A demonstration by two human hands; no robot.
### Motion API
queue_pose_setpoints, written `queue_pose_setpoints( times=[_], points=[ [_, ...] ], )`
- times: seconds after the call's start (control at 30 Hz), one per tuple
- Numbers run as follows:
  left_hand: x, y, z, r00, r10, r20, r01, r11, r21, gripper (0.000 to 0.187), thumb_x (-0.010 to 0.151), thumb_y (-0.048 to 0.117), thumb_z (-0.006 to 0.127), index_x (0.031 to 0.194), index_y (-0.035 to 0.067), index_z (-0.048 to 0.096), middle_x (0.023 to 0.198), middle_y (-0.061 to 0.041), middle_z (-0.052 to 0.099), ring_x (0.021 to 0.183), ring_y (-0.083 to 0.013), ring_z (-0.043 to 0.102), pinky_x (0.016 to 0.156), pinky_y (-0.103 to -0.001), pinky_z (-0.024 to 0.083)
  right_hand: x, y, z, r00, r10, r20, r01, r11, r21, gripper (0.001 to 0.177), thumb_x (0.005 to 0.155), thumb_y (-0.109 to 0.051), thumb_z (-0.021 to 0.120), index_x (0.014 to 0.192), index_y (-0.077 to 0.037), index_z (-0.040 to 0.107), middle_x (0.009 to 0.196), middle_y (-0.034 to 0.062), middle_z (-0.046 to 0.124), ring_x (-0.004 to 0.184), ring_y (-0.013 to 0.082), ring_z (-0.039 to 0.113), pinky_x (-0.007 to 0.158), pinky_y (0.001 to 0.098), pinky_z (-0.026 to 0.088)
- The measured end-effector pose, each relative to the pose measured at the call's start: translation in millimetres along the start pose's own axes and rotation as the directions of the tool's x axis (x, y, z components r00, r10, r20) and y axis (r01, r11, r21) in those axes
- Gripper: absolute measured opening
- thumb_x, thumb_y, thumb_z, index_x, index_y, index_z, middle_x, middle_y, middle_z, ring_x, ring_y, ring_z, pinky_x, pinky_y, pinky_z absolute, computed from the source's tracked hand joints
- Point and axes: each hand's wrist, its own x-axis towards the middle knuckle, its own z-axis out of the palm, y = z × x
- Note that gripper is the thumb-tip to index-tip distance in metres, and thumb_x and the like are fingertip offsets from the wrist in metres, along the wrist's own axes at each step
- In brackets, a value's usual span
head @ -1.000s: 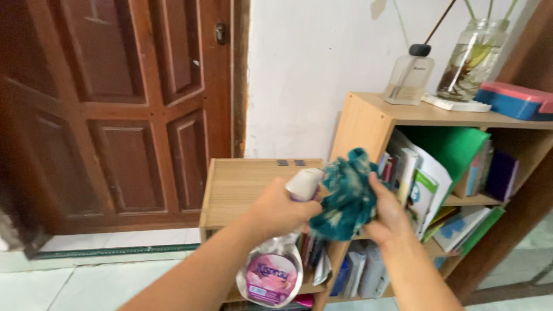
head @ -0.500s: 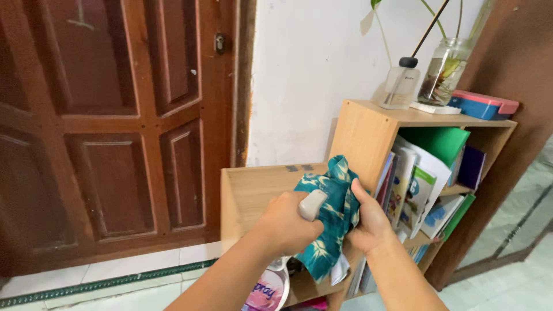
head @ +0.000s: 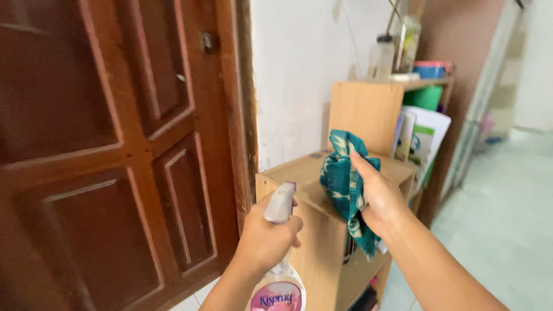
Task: The person sprays a cleaning solution onto a small wooden bookshelf and wipes the surfaces with a cloth. They clean the top, sides, and interior shelves while holding the spray bottle in one hand and the cloth in the other.
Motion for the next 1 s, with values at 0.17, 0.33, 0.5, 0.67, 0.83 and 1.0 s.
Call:
queue_pose_setpoints(
  times=[0.17, 0.33, 0.5, 0.67, 0.83, 1.0],
  points=[
    [63.2, -47.7, -48.8, 0.998, 0.032, 0.046, -0.033, 0.999, 0.022, 0.034, 0.072, 0.004, 0.067, 0.106, 0.004, 0.067, 0.084, -0.006, 0.065, 0.063, -0.0155, 0.064, 0.055, -0.032, 0.052, -17.5, 48.1, 33.0, 0.959, -0.27, -0.08, 0.044, 0.424, -0.905, 0.041, 0.095, -0.049, 0.064, 0.115, -0.015, 0.075, 0.088, 0.0127, 0.077, 0.082, 0.0325, 0.073, 0.073, 0.0447, 0.055],
    [122.3, -76.2, -75.6, 0.998, 0.053, 0.024, -0.052, 0.998, -0.023, 0.041, 0.068, 0.004, 0.067, 0.109, 0.014, 0.065, 0.085, -0.002, 0.064, 0.066, -0.0131, 0.06, 0.054, -0.031, 0.05, -6.5, 59.4, 26.8, 0.863, -0.377, 0.337, 0.357, -0.017, -0.934, 0.04, 0.089, -0.051, 0.068, 0.122, -0.029, 0.075, 0.101, 0.0016, 0.078, 0.095, 0.0283, 0.073, 0.081, 0.0394, 0.055],
    [156.5, -98.8, -75.6, 0.969, -0.229, 0.091, 0.242, 0.956, -0.166, 0.037, 0.071, 0.001, 0.065, 0.104, 0.014, 0.059, 0.08, -0.008, 0.063, 0.066, -0.0179, 0.063, 0.056, -0.033, 0.05, 5.6, 66.5, 0.2, 0.606, -0.353, 0.713, 0.616, -0.359, -0.701, 0.076, 0.059, -0.02, 0.082, 0.134, -0.026, 0.07, 0.133, 0.0131, 0.068, 0.106, 0.0363, 0.068, 0.085, 0.0447, 0.051],
    [145.7, -133.7, -54.7, 0.992, -0.093, 0.086, 0.116, 0.938, -0.326, 0.036, 0.073, -0.001, 0.066, 0.104, 0.013, 0.051, 0.073, -0.004, 0.052, 0.06, -0.0177, 0.052, 0.053, -0.034, 0.042, -7.9, 55.7, -2.7, 0.697, -0.315, 0.644, 0.62, -0.186, -0.762, 0.064, 0.059, -0.001, 0.081, 0.119, -0.023, 0.074, 0.126, 0.0082, 0.07, 0.099, 0.0376, 0.068, 0.079, 0.0433, 0.055],
    [114.6, -124.9, -34.1, 0.992, -0.124, -0.034, 0.115, 0.974, -0.197, 0.039, 0.069, -0.003, 0.066, 0.103, 0.013, 0.056, 0.074, -0.002, 0.056, 0.064, -0.0158, 0.057, 0.058, -0.034, 0.048, -18.4, 43.0, -29.2, 0.676, -0.272, 0.685, 0.706, -0.028, -0.708, 0.053, 0.063, 0.005, 0.076, 0.112, -0.017, 0.074, 0.117, 0.0067, 0.074, 0.097, 0.0302, 0.074, 0.078, 0.0352, 0.058],
    [73.3, -112.6, -4.7, 0.993, -0.092, -0.075, 0.087, 0.994, -0.071, 0.034, 0.068, 0.001, 0.066, 0.101, 0.008, 0.063, 0.073, -0.005, 0.06, 0.063, -0.0173, 0.059, 0.057, -0.034, 0.049, -23.6, 18.5, -74.0, 0.692, -0.23, 0.684, 0.707, 0.028, -0.707, 0.059, 0.061, 0.009, 0.073, 0.113, -0.017, 0.075, 0.11, 0.005, 0.075, 0.1, 0.0235, 0.075, 0.08, 0.0332, 0.057]
  ],
)
